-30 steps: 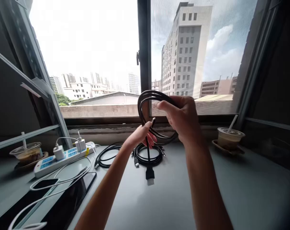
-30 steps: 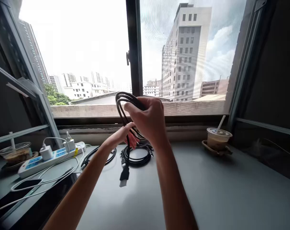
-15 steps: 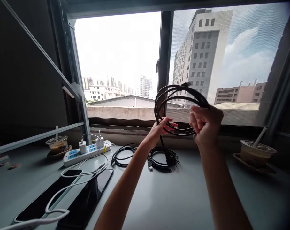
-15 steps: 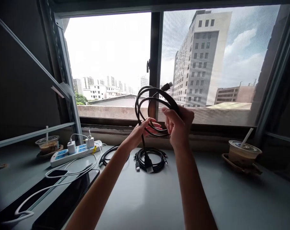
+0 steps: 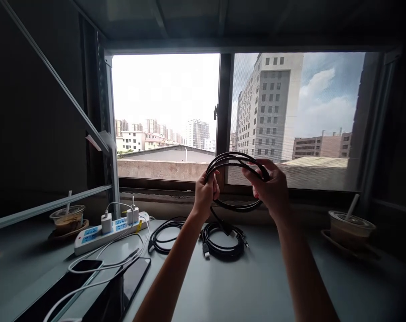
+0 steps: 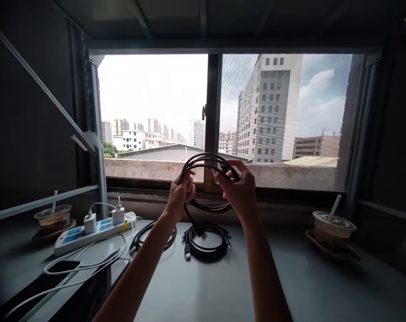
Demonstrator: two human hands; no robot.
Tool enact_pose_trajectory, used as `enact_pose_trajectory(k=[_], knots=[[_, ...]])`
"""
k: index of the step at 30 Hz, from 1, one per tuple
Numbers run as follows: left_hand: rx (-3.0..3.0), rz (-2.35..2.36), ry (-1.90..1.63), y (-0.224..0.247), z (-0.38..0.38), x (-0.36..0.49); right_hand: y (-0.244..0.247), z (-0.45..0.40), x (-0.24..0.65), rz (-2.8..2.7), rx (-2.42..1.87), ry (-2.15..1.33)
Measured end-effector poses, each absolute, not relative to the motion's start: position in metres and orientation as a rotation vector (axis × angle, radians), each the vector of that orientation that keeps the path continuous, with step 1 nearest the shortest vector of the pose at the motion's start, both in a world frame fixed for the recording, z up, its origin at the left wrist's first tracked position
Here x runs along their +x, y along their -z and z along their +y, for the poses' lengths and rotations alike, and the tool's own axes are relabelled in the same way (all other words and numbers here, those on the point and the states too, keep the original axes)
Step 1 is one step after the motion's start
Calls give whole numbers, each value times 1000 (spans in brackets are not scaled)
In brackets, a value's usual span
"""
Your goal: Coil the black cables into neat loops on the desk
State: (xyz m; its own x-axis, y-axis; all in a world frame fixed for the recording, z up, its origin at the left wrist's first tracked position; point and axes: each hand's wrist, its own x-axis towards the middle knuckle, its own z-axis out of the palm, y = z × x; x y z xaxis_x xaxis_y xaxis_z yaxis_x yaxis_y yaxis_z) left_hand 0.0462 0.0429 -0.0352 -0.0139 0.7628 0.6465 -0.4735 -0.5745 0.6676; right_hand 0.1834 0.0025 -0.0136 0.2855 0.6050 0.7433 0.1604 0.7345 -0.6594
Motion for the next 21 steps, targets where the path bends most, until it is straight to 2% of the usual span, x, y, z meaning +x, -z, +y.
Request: enact_pose_trajectory(k=[10, 16, 21], knots=[[1333, 484, -1758, 28, 33, 42, 15, 3, 184, -1477, -625, 226], [1369, 497, -1684, 23, 29, 38, 17, 7, 186, -1453, -640, 224], [1486, 495, -1491, 23, 29, 35, 18, 13, 188, -1448, -644, 254]])
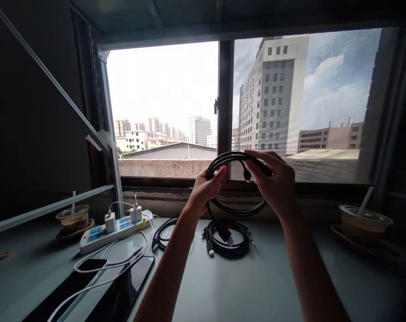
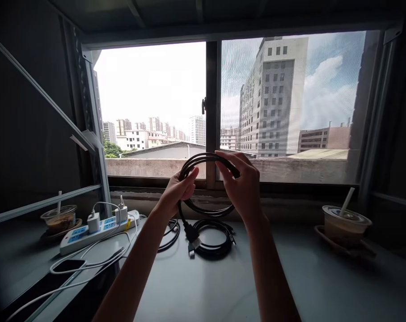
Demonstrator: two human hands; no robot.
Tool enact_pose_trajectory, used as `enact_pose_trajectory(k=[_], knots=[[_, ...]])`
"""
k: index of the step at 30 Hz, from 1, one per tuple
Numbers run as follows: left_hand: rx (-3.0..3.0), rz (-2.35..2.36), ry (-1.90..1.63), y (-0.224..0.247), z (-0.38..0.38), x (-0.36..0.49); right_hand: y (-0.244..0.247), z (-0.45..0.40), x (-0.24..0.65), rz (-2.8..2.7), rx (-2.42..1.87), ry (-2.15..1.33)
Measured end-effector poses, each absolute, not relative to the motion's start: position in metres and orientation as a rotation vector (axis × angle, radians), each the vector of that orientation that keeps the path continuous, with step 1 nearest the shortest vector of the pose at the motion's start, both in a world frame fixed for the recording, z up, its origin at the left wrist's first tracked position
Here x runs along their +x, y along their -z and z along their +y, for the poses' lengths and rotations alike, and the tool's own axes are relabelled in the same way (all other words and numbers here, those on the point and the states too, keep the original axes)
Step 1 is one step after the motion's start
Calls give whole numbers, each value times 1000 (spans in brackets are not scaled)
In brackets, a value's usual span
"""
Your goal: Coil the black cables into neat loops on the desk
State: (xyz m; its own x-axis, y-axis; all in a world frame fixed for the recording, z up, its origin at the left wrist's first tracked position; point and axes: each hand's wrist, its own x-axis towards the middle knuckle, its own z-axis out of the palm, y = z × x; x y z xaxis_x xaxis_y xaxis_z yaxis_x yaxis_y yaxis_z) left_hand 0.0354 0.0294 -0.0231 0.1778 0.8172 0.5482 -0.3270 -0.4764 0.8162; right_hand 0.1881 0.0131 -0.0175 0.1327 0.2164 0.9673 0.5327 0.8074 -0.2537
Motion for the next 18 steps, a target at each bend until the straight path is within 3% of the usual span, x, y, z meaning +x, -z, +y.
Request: enact_pose_trajectory(k=[12, 18], knots=[[1483, 351, -1268, 23, 22, 44, 19, 16, 193, -1390, -886, 475], [1468, 401, -1275, 22, 19, 45, 17, 16, 193, -1414, -840, 402]])
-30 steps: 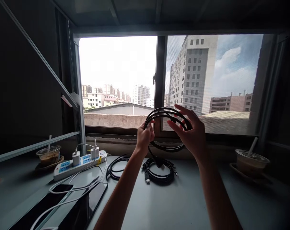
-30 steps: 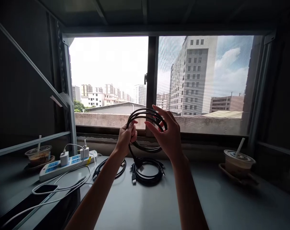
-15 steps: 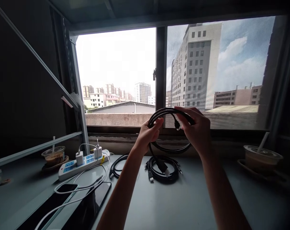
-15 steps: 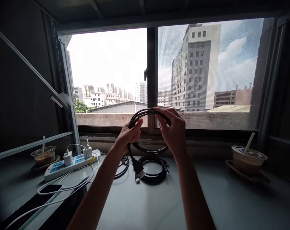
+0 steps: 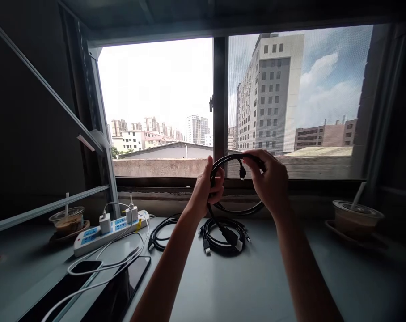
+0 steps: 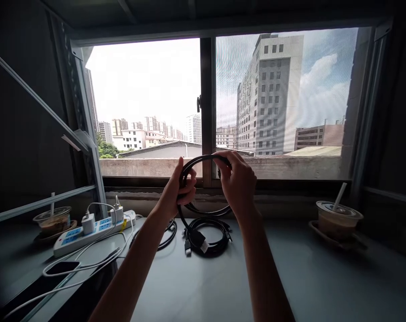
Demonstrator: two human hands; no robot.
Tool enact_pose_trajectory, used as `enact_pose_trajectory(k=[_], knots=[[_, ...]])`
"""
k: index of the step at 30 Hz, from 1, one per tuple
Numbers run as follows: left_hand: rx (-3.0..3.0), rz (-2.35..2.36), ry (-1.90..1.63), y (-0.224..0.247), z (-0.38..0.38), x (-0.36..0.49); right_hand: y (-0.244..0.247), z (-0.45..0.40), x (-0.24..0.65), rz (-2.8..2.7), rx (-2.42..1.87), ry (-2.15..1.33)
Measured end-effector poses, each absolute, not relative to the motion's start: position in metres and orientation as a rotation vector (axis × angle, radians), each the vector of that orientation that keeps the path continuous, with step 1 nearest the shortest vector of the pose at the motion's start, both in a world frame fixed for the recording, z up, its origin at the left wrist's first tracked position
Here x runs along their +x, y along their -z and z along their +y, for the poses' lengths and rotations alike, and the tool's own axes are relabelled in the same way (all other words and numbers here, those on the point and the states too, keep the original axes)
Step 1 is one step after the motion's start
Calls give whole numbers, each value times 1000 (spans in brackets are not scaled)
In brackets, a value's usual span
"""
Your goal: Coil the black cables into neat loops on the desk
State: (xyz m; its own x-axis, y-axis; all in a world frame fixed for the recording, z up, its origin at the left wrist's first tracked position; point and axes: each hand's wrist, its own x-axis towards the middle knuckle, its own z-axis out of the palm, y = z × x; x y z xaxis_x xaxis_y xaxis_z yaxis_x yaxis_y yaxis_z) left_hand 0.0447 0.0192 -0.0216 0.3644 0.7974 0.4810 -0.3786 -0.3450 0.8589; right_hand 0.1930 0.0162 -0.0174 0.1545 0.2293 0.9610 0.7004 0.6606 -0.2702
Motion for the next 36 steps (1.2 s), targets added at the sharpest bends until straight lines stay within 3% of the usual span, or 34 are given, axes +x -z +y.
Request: enact_pose_trajectory(k=[15, 24, 36], knots=[[1610, 682, -2083, 23, 13, 49, 23, 27, 184, -1548, -714, 38], [1970, 617, -2185, 19, -6, 47, 21, 25, 181, -1517, -703, 4], [1792, 543, -2227, 23, 2, 50, 19, 21, 199, -1615, -844, 73]])
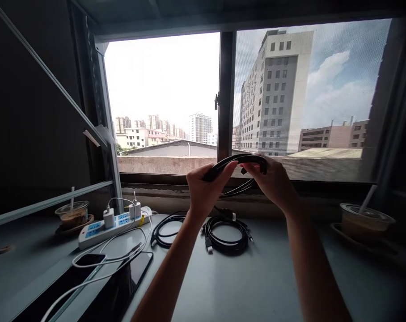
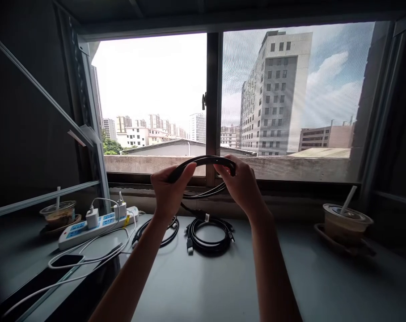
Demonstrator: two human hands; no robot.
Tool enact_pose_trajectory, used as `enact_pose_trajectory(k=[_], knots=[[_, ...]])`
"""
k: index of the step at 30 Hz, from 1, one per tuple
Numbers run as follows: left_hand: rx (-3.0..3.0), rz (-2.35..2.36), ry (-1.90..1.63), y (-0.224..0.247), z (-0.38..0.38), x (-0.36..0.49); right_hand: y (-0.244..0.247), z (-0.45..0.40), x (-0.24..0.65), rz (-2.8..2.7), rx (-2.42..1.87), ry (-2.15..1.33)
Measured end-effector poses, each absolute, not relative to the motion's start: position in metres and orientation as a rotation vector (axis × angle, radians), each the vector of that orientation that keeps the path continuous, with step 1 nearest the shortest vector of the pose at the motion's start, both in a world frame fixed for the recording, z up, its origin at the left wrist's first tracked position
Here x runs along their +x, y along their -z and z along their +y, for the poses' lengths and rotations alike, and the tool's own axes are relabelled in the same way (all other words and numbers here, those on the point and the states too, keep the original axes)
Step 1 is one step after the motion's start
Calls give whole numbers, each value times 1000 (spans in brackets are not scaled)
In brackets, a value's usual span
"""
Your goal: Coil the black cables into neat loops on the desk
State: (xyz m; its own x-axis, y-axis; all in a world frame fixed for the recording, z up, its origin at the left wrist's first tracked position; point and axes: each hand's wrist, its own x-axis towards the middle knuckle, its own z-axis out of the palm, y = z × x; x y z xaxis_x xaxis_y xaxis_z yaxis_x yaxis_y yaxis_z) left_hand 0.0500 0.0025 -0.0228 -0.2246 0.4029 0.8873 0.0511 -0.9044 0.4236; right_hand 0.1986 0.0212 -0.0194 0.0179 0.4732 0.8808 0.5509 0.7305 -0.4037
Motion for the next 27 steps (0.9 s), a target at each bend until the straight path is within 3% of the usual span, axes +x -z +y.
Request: enact_pose_trajectory(k=[6, 15, 18, 23, 27], knots=[[1585, 523, -2223, 18, 13, 42, 17, 9, 196, -1633, -946, -45], [1634, 463, -1837, 22, 14, 47, 11, -13, 199, -1654, -848, -398], [1512, 534, -1759, 18, 13, 43, 11, -12, 199, -1707, -904, -239], [1300, 490, -1617, 19, 20, 35, 18, 2, 187, -1602, -1052, 376], [1131, 367, -1409, 22, 28, 27, 32, 24, 176, -1692, -1138, 443]])
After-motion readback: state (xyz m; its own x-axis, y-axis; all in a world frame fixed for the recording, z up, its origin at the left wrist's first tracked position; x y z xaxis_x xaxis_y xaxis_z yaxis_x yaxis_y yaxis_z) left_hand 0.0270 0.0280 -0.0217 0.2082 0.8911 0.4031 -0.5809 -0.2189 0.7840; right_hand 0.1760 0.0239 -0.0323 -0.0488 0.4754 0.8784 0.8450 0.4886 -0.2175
